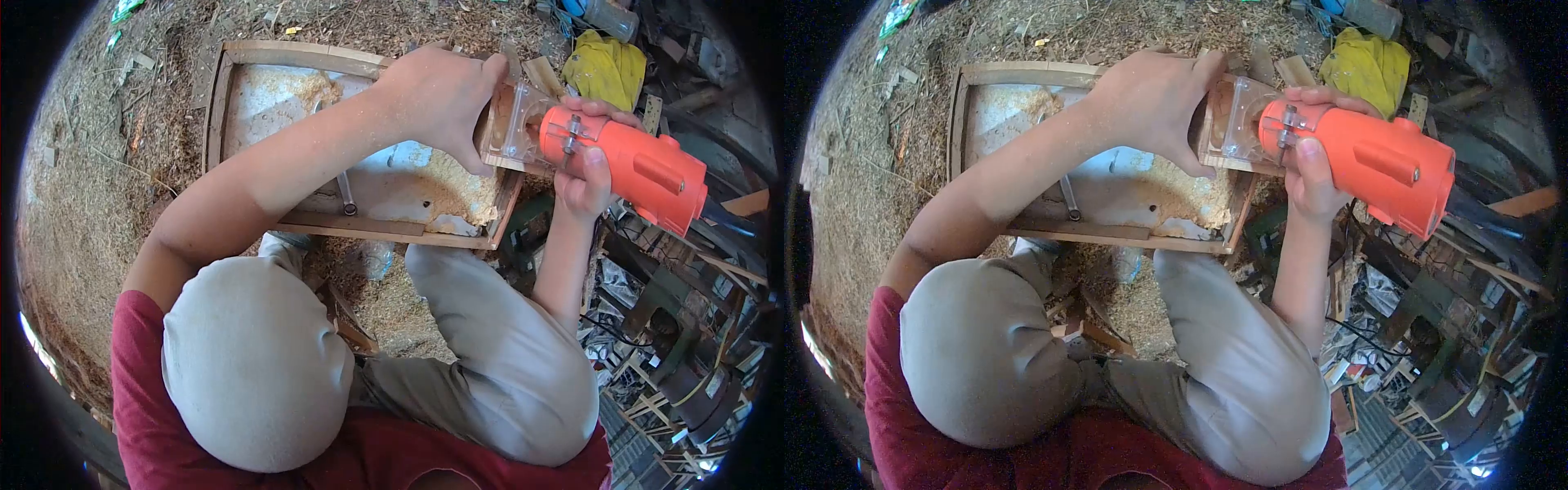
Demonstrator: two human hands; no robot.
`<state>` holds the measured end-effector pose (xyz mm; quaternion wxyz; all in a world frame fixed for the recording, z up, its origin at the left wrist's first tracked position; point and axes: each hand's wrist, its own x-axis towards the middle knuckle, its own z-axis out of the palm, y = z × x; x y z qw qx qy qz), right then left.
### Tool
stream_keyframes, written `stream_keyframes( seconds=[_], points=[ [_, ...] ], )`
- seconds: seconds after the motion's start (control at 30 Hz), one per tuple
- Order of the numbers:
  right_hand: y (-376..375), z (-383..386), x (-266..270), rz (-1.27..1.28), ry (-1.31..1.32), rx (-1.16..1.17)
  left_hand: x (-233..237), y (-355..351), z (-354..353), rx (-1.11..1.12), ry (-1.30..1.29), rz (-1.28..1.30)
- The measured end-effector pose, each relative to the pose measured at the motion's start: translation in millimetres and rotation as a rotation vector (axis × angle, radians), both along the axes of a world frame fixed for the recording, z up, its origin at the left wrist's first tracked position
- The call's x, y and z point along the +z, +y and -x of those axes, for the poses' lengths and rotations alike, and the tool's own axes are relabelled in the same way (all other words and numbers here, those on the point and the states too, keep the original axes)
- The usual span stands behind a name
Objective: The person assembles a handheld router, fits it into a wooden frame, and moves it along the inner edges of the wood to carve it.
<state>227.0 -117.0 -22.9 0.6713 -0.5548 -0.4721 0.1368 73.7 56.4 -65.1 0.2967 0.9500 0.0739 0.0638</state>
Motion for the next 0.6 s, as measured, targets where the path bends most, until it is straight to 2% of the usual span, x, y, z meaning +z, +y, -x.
stream_keyframes(
  seconds=[0.33, 0.53, 0.6],
  points=[
    [3.0, 2.9, 1.2, -0.019, -0.033, 0.010, 3.0, 1.9, 2.9, -0.021, -0.024, -0.019],
    [3.6, 0.7, -0.9, -0.045, 0.007, 0.052, 10.4, 2.6, 3.3, -0.019, 0.049, -0.005],
    [5.8, -1.0, -1.0, -0.021, -0.024, 0.032, 3.9, 0.0, 2.0, -0.016, -0.015, -0.002]
  ],
)
